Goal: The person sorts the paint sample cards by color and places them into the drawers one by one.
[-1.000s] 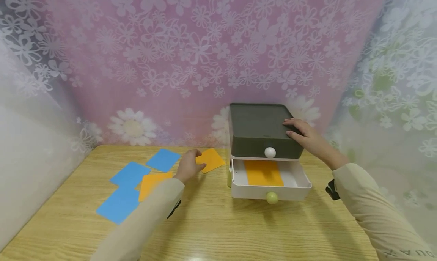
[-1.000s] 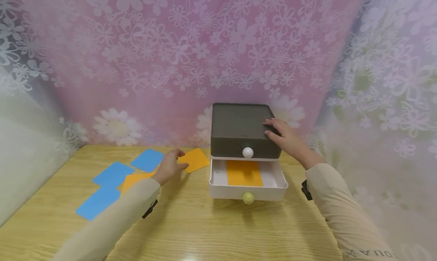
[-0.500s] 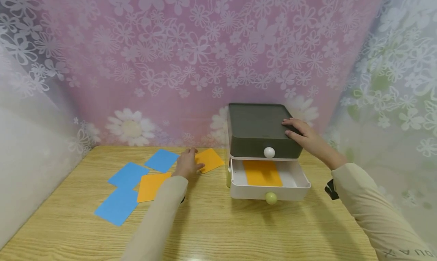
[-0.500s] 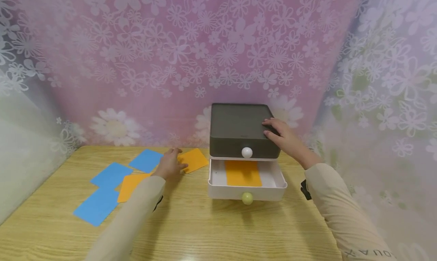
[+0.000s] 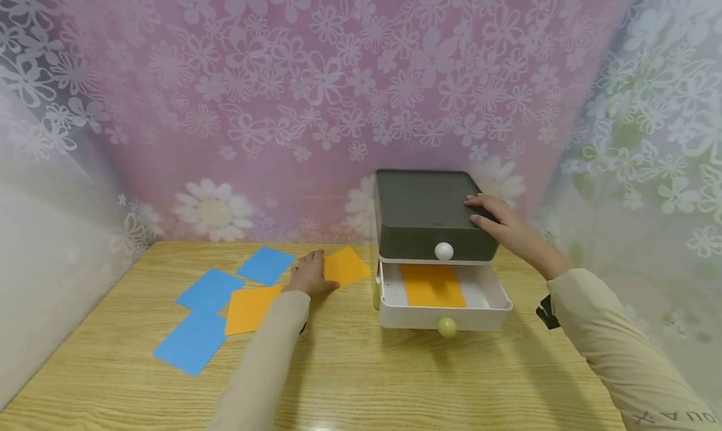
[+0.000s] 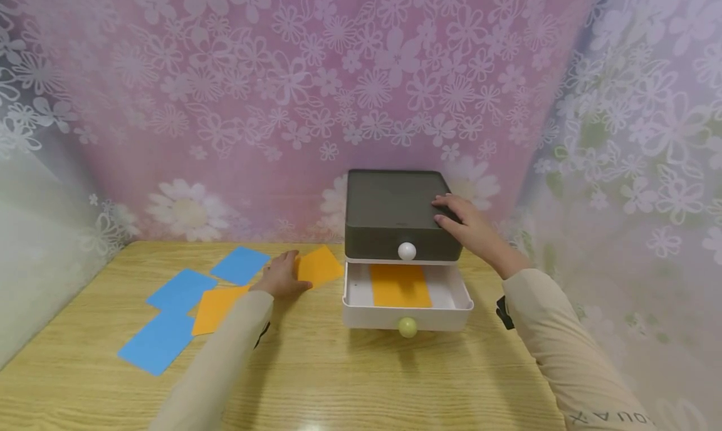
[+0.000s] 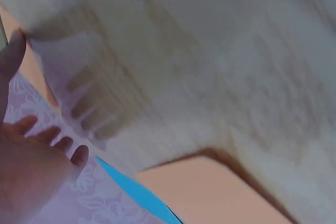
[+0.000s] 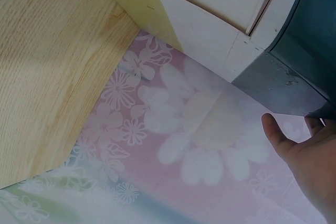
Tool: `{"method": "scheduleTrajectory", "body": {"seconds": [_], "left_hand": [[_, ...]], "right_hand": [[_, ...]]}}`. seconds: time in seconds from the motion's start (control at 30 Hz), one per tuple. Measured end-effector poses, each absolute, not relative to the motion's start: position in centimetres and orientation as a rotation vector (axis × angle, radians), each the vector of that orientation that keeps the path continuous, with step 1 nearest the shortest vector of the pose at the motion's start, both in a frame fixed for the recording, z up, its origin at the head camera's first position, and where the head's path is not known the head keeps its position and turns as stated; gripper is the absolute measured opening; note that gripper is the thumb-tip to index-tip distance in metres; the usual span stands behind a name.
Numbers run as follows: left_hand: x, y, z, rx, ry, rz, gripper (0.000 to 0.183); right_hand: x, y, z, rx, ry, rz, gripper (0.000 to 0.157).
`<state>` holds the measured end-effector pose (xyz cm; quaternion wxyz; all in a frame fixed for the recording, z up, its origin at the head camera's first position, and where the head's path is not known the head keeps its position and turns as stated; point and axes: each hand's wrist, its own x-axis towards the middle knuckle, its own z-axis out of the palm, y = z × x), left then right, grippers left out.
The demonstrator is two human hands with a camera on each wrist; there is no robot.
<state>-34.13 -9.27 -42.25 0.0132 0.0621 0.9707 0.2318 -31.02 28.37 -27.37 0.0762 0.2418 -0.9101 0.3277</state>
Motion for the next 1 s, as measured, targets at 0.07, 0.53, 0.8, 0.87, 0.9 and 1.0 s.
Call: {"method": "scheduleTrajectory", "body": {"seconds": [0.07,0.53,0.8,0.87,0.9,1.0], "left_hand": [[-34.1,-9.5,-42.1,0.207,2.966,0.745,0.087],[-33.8,-9.9,-41.2,0.164,2.891,0.894,0.085],[-34.2,-10.9,-40.9,0.255,2.918,0.959,0.061],[-34.3,-11.1,-40.7,0.305,2.89,0.966,0.05],[-34.3,-11.3,-40.7,0.323,2.869,0.978,0.044],[-34.2,-11.6,-40.4,0.38,2.814,0.999,0.03]], "right_hand": [[-31.0,28.4,-27.3,0.726,-2.729,0.981,0.044],[-30.9,28.3,-27.3,0.708,-2.743,0.961,0.044],[-30.9,28.3,-27.2,0.721,-2.734,0.967,0.044],[-30.8,28.3,-27.2,0.72,-2.74,0.972,0.045],[-30.8,28.2,-27.2,0.718,-2.744,0.973,0.045],[-30.6,28.2,-27.1,0.711,-2.755,0.973,0.046]]}}
